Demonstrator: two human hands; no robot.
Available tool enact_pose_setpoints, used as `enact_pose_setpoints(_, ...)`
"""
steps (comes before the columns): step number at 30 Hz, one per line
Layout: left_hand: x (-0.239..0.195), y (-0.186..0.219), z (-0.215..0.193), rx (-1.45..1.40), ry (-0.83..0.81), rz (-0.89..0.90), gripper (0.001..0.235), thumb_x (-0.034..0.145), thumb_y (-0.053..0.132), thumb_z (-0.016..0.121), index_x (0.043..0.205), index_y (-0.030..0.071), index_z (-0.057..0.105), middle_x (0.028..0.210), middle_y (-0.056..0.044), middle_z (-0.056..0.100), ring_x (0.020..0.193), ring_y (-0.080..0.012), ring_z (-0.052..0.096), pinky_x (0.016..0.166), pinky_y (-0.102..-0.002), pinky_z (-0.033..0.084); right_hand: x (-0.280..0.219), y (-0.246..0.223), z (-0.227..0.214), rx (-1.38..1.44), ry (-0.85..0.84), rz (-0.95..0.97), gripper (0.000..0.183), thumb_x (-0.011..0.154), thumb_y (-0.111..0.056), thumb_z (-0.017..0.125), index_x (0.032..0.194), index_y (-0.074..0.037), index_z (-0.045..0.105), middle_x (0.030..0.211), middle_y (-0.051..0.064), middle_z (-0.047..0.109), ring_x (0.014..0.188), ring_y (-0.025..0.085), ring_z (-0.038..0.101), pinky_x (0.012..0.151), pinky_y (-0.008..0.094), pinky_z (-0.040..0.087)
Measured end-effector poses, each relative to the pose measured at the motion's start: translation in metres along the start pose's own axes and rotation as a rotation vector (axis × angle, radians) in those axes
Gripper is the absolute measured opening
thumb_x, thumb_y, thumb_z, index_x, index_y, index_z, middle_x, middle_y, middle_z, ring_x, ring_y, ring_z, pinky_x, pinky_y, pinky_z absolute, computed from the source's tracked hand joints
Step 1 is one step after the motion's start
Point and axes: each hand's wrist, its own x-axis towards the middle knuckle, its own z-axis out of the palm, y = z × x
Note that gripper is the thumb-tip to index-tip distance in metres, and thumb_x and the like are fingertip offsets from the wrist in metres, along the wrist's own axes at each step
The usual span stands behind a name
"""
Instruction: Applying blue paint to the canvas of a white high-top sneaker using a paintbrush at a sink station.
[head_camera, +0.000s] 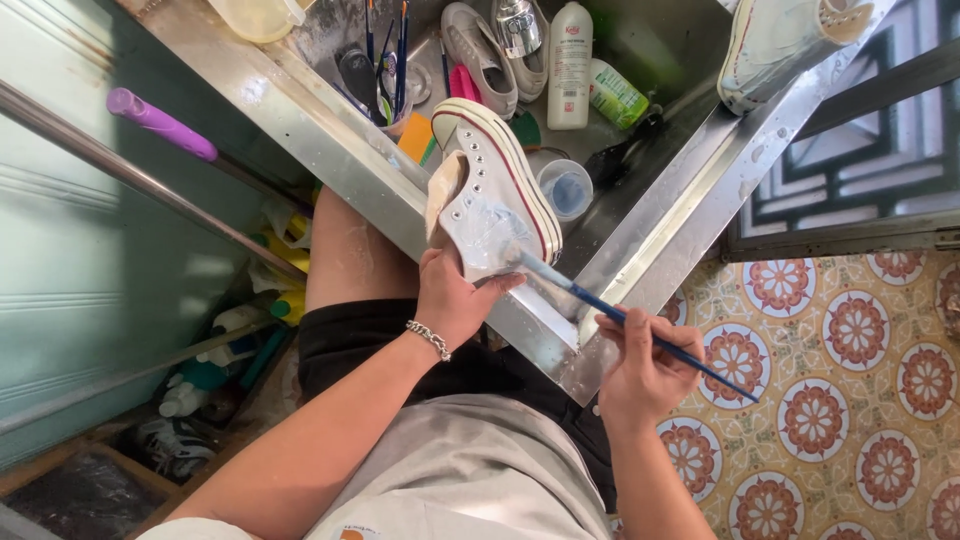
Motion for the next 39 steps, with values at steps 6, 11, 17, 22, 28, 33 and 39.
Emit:
enact_pose_setpoints(6, 0.001, -0.024, 0.016, -0.038, 0.0, 0.096, 0.067, 0.091, 0.042, 0.105, 0.135, 0.002, 0.074, 0.126, -0.019, 0.095, 0.14, -0.0402, 0.083, 0.145, -0.046, 0.032, -0.021, -0.005, 0.017, 0.059, -0.031, -0.028, 0.029, 0.114, 0.005, 0.087, 0.106, -0.003, 0.061, 0.097, 0.034, 0.085, 0.075, 0.045, 0.092, 0.062, 0.049, 0.08)
enact_pose_setpoints(11, 0.001, -0.014, 0.008, -0.028, 0.008, 0.071, 0.08, 0.085, 0.047, 0.11, 0.138, 0.0, 0.072, 0.126, -0.021, 0.093, 0.141, -0.0417, 0.082, 0.143, -0.047, 0.038, -0.001, 0.01, -0.005, -0.02, -0.011, -0.033, 0.023, 0.122, 0.004, 0.082, 0.113, -0.002, 0.062, 0.105, 0.033, 0.087, 0.083, 0.044, 0.093, 0.068, 0.047, 0.081)
enact_pose_setpoints(17, 0.01, -0.04, 0.021, 0.083, 0.071, 0.285, 0.061, 0.086, 0.049, 0.105, 0.126, 0.008, 0.088, 0.124, -0.007, 0.096, 0.117, -0.029, 0.086, 0.113, -0.046, 0.05, -0.031, -0.014, 0.011, 0.127, -0.13, -0.012, 0.022, 0.115, 0.003, 0.082, 0.112, -0.005, 0.062, 0.106, 0.036, 0.082, 0.075, 0.047, 0.088, 0.064, 0.051, 0.082)
enact_pose_setpoints(22, -0.002, 0.004, 0.0, 0.013, 0.027, 0.047, 0.089, 0.084, 0.055, 0.112, 0.141, -0.002, 0.073, 0.123, -0.024, 0.092, 0.141, -0.0463, 0.081, 0.139, -0.051, 0.044, 0.008, 0.008, -0.004, -0.017, 0.023, -0.126, 0.025, 0.121, 0.008, 0.081, 0.114, 0.0, 0.059, 0.102, 0.035, 0.085, 0.079, 0.045, 0.091, 0.068, 0.047, 0.08)
enact_pose_setpoints(28, -0.001, -0.004, 0.004, 0.0, 0.053, 0.109, 0.085, 0.086, 0.055, 0.111, 0.136, -0.002, 0.074, 0.121, -0.024, 0.093, 0.135, -0.0466, 0.084, 0.141, -0.049, 0.041, 0.004, 0.004, -0.006, -0.054, -0.03, -0.196, 0.025, 0.12, 0.01, 0.081, 0.111, 0.002, 0.059, 0.102, 0.038, 0.084, 0.077, 0.048, 0.091, 0.066, 0.051, 0.079)
enact_pose_setpoints(33, -0.005, -0.007, 0.006, 0.015, 0.049, 0.091, 0.086, 0.085, 0.056, 0.112, 0.137, -0.002, 0.075, 0.121, -0.023, 0.093, 0.134, -0.0449, 0.085, 0.142, -0.047, 0.041, 0.023, 0.003, -0.001, -0.062, -0.084, -0.28, 0.024, 0.122, 0.006, 0.08, 0.116, 0.001, 0.057, 0.109, 0.037, 0.085, 0.085, 0.046, 0.092, 0.075, 0.05, 0.08)
enact_pose_setpoints(39, -0.003, 0.0, 0.001, -0.003, 0.053, 0.117, 0.085, 0.085, 0.054, 0.113, 0.139, -0.002, 0.077, 0.121, -0.022, 0.093, 0.135, -0.0451, 0.084, 0.139, -0.049, 0.045, 0.017, 0.006, -0.025, -0.062, -0.196, -0.286, 0.026, 0.117, 0.003, 0.082, 0.11, -0.005, 0.058, 0.11, 0.037, 0.086, 0.089, 0.046, 0.093, 0.078, 0.052, 0.081)
